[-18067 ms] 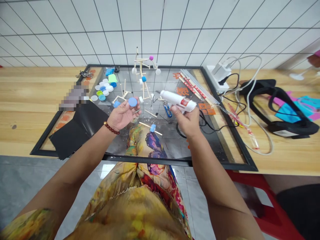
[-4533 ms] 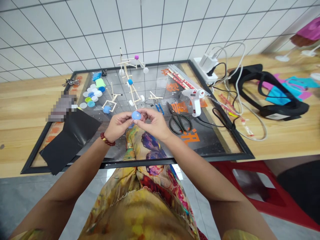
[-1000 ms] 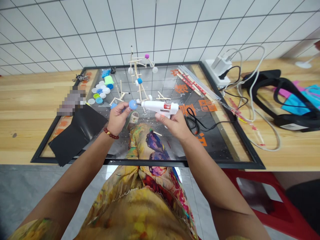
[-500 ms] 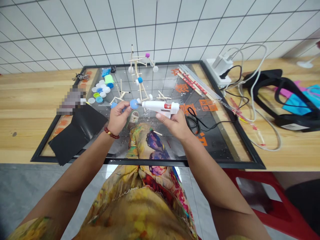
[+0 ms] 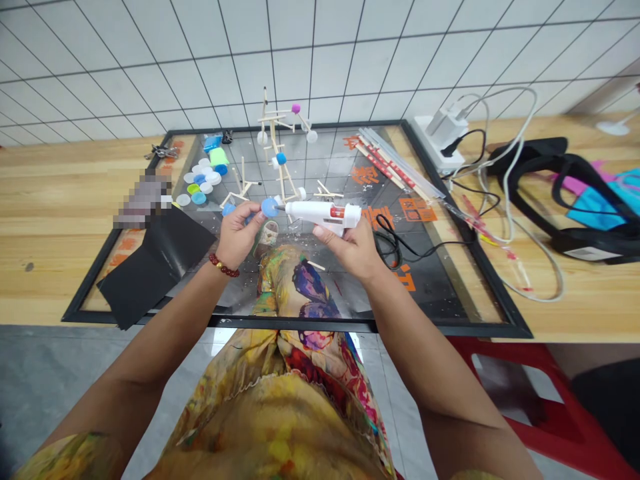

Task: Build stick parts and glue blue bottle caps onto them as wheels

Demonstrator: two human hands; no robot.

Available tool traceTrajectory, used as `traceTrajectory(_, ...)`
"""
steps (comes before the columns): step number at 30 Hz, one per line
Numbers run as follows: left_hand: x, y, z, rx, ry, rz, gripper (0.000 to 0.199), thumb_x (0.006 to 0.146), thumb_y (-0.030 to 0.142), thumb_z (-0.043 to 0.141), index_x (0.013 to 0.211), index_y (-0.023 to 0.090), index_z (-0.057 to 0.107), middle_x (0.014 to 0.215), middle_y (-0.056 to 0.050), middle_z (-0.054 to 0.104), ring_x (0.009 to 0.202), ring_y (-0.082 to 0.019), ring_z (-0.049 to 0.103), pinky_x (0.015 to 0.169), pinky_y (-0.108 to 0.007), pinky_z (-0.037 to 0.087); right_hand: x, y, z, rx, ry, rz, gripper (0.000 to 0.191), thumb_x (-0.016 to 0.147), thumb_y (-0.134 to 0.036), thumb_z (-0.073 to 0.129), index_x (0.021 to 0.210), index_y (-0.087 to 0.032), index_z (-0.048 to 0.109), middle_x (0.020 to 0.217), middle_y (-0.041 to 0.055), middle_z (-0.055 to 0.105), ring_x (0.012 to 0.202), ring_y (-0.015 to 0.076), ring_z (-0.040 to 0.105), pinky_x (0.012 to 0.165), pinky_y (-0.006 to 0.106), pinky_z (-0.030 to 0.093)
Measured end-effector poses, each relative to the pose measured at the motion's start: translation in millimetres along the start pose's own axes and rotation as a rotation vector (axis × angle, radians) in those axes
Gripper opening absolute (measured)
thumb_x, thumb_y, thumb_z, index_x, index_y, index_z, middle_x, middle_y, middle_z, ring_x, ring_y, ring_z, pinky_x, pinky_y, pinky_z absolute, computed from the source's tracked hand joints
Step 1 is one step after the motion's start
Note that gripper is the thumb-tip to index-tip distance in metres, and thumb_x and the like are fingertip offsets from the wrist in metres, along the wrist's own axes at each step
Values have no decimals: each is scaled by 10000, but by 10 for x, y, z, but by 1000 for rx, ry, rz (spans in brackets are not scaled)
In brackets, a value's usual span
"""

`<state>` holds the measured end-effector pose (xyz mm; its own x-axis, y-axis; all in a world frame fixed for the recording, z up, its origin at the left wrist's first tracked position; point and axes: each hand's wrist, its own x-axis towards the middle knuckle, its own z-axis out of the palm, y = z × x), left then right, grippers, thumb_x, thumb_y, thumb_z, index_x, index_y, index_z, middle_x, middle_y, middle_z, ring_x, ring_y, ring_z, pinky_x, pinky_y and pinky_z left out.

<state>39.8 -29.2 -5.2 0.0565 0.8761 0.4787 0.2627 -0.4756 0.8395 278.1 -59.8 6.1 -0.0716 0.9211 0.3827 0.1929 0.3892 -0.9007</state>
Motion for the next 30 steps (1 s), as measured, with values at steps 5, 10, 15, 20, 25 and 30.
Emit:
traceTrajectory(5, 1, 14, -4, 1, -9, -11, 187, 872, 408, 686, 792, 243, 721, 849, -30, 712, 883, -204, 625, 880, -355, 455, -9, -3, -4, -11, 20, 15, 424, 704, -637, 787, 880, -253, 746, 855, 44, 758, 849, 285, 694, 839, 464, 577)
traceTrajectory(10, -3, 0, 3, 15, -9, -6, 186, 879, 396, 674, 797, 236, 720, 847, -35, 706, 878, -205, 618, 870, -354, 451, -8, 16, -5, 7, 40, -6, 383, 736, -605, 776, 912, -265, 745, 878, 47, 754, 856, 278, 704, 814, 436, 584)
traceTrajectory(15, -3, 1, 11, 10, -18, -5, 177, 875, 386, 680, 804, 231, 726, 837, -34, 700, 872, -204, 617, 851, -346, 451, -5, 42, -13, -8, 29, -43, 316, 761, -552, 775, 897, -268, 749, 839, 35, 747, 803, 258, 698, 777, 421, 583)
traceTrajectory(20, -1, 3, 6, -11, 1, -27, 167, 867, 381, 697, 800, 232, 731, 838, -29, 707, 867, -198, 626, 853, -340, 458, -12, 35, -15, -23, 18, -24, 336, 742, -585, 777, 866, -273, 747, 829, 37, 749, 813, 283, 695, 775, 445, 578)
traceTrajectory(25, -1, 21, 3, -41, 7, -53, 186, 855, 414, 712, 803, 238, 740, 838, -26, 708, 858, -190, 628, 850, -332, 462, -3, 14, -12, -45, 10, -17, 352, 744, -607, 762, 879, -281, 742, 794, 21, 735, 749, 262, 676, 730, 425, 574)
traceTrajectory(30, -17, 3, 41, -166, 1, -148, 241, 799, 473, 759, 817, 233, 749, 853, -19, 726, 860, -181, 632, 864, -329, 473, -9, -4, 8, -13, 53, 6, 411, 716, -633, 773, 872, -259, 706, 806, 32, 724, 763, 252, 661, 728, 408, 561)
